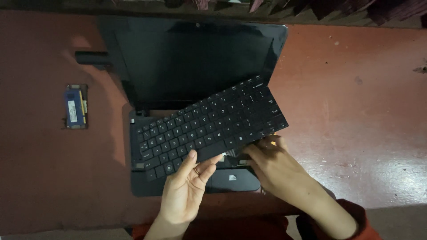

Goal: Repairing a laptop by working on internal components with a screwdriver, reassembling the keyboard, and closing the device.

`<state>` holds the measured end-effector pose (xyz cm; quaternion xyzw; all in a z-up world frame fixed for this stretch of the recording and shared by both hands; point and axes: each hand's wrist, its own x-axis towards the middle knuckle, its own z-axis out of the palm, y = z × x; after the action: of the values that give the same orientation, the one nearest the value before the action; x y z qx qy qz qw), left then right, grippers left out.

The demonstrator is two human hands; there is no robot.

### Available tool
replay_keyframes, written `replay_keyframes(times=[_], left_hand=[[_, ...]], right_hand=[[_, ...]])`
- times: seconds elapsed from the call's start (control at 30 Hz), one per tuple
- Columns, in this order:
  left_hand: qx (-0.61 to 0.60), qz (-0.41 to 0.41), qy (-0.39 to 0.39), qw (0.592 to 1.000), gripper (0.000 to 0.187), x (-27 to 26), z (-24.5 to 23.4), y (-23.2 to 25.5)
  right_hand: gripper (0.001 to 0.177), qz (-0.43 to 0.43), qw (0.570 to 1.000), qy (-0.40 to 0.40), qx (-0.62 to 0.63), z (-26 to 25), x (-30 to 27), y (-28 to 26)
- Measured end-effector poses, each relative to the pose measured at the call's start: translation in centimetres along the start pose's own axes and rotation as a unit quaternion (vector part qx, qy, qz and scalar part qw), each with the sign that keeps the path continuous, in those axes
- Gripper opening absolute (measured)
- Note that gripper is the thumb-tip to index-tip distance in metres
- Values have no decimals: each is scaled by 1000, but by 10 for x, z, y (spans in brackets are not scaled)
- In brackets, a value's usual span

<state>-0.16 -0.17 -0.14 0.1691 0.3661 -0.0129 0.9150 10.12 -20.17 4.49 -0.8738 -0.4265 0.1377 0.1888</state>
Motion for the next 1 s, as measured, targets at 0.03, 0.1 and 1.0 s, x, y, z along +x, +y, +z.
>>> replay_keyframes(times=[0.03,0.1,1.0], left_hand=[[-1,0,7,1000,17,-1,-1,-1],[-11,6,-13,1000,17,4,-7,-4],[57,36,-89,994,32,8,2,-3]], right_hand=[[21,9,1000,0,-7,0,-1,-1],[23,22,1000,-2,-2,0,-1,-4],[35,14,1000,5,-28,11,-1,-7]])
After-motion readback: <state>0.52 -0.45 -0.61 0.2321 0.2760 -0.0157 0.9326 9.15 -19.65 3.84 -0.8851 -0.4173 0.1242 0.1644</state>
